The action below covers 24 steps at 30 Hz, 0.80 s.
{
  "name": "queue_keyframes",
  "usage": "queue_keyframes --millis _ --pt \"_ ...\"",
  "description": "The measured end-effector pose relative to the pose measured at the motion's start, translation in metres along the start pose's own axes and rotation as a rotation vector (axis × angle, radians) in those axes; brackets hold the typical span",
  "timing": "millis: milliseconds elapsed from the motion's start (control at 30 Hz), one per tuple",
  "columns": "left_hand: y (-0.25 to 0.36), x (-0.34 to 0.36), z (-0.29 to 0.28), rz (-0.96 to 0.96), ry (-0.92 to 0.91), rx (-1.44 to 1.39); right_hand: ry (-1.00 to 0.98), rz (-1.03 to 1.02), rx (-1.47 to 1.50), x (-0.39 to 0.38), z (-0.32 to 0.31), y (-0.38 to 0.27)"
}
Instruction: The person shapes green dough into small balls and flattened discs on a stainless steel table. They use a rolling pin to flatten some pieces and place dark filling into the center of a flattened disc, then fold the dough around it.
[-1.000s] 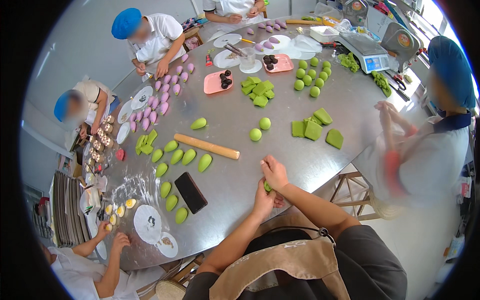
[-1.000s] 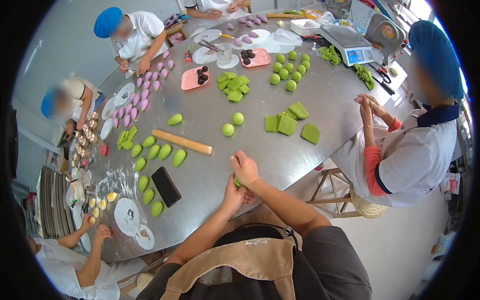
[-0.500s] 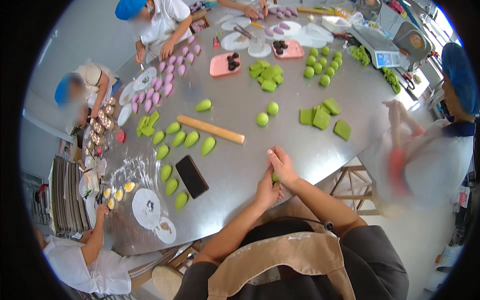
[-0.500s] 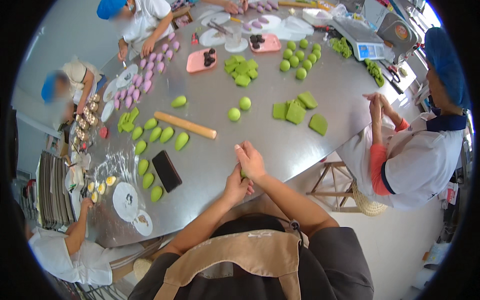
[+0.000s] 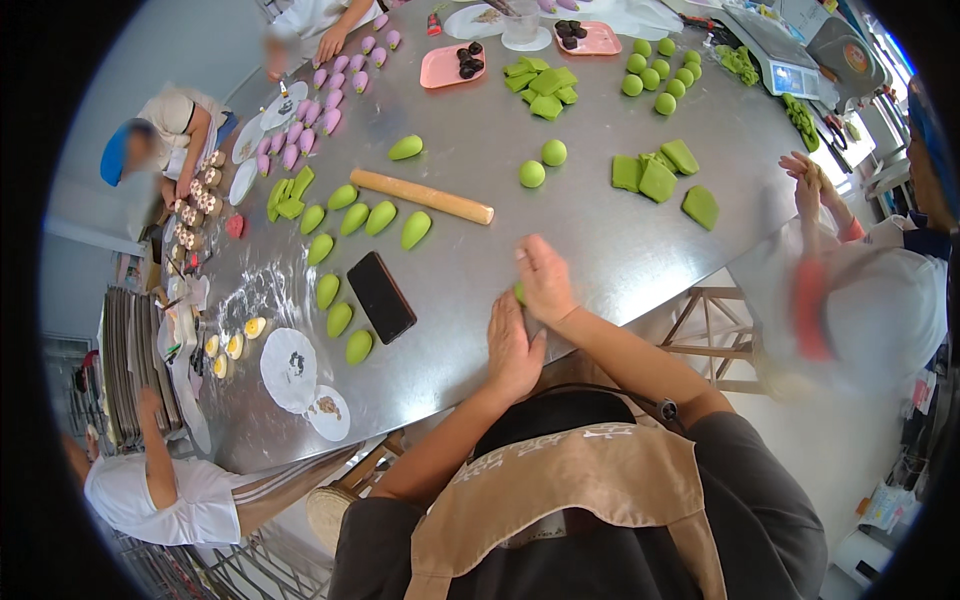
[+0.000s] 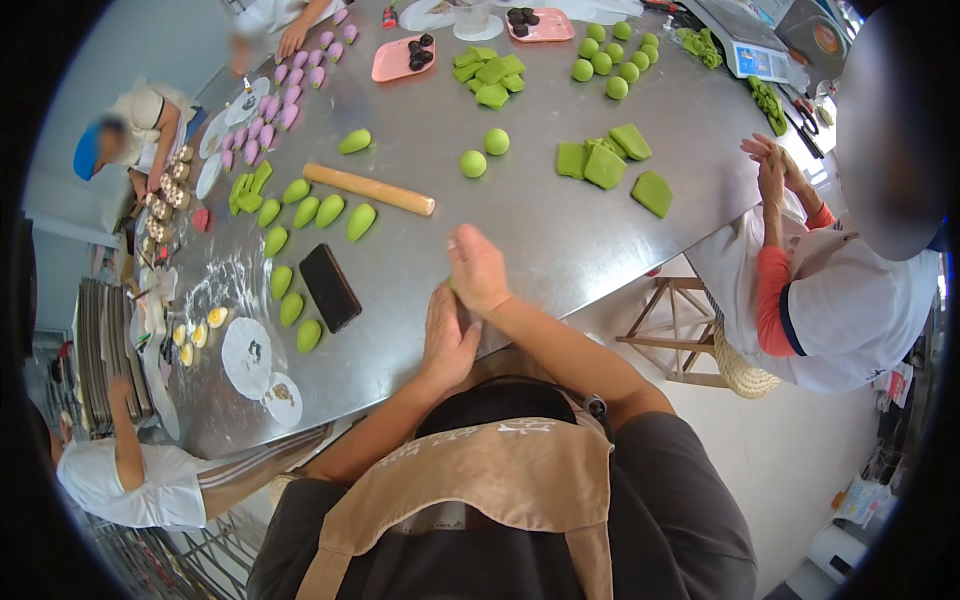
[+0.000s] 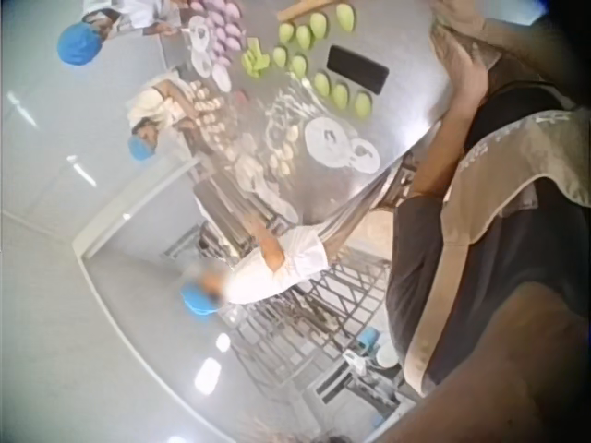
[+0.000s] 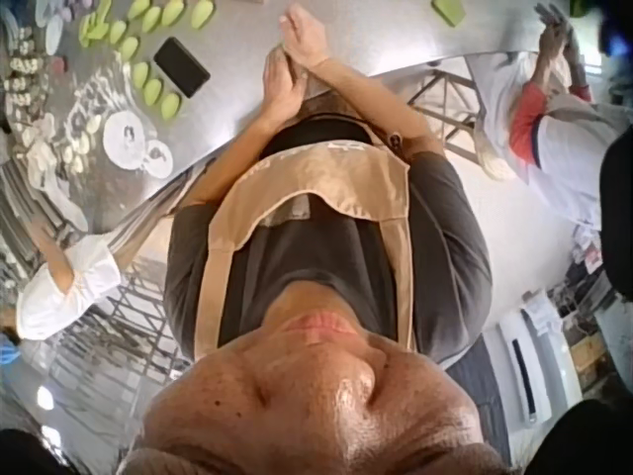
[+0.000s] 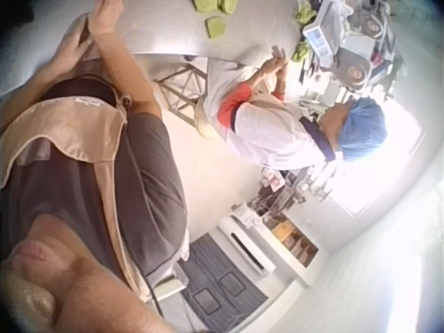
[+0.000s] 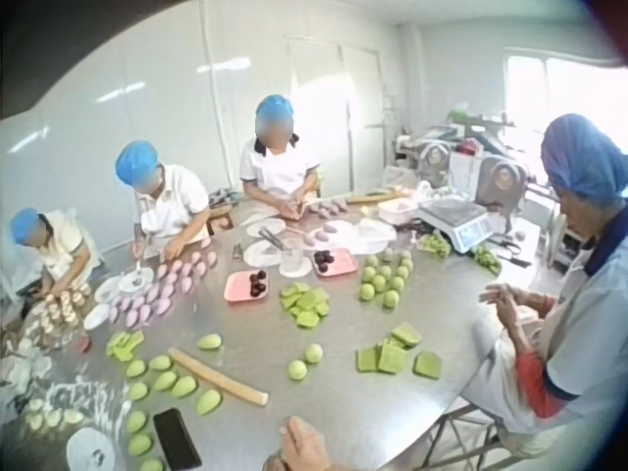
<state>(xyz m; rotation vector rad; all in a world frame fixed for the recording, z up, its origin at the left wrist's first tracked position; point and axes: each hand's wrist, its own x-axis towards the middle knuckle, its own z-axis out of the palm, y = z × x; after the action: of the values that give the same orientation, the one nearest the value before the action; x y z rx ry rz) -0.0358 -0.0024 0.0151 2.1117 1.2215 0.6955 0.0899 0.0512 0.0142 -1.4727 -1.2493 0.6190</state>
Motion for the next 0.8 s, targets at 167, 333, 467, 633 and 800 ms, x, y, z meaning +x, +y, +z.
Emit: queue_keyframes --millis 167,333,467,633,800 --pt "-0.002 -0.015 0.010 -0.060 -0.277 0.183 -0.045 -0.292 -0.221 -0.014 -0.003 0.023" --pt "0.019 0.005 0.033 0.119 -0.305 0.224 0.054 -0.193 -0.506 -0.016 -0.056 0.030" --pt "0.027 0.011 0.025 0.106 -0.344 0.133 0.052 -0.150 -0.354 0.000 -0.070 0.035" --pt "0.012 0.005 0.022 0.025 -0.279 0.276 0.121 -0.223 -0.312 0.021 -0.034 0.014" --pt "0.032 0.014 0.041 0.057 -0.315 0.188 0.109 -0.152 -0.196 0.015 -0.046 0.042"
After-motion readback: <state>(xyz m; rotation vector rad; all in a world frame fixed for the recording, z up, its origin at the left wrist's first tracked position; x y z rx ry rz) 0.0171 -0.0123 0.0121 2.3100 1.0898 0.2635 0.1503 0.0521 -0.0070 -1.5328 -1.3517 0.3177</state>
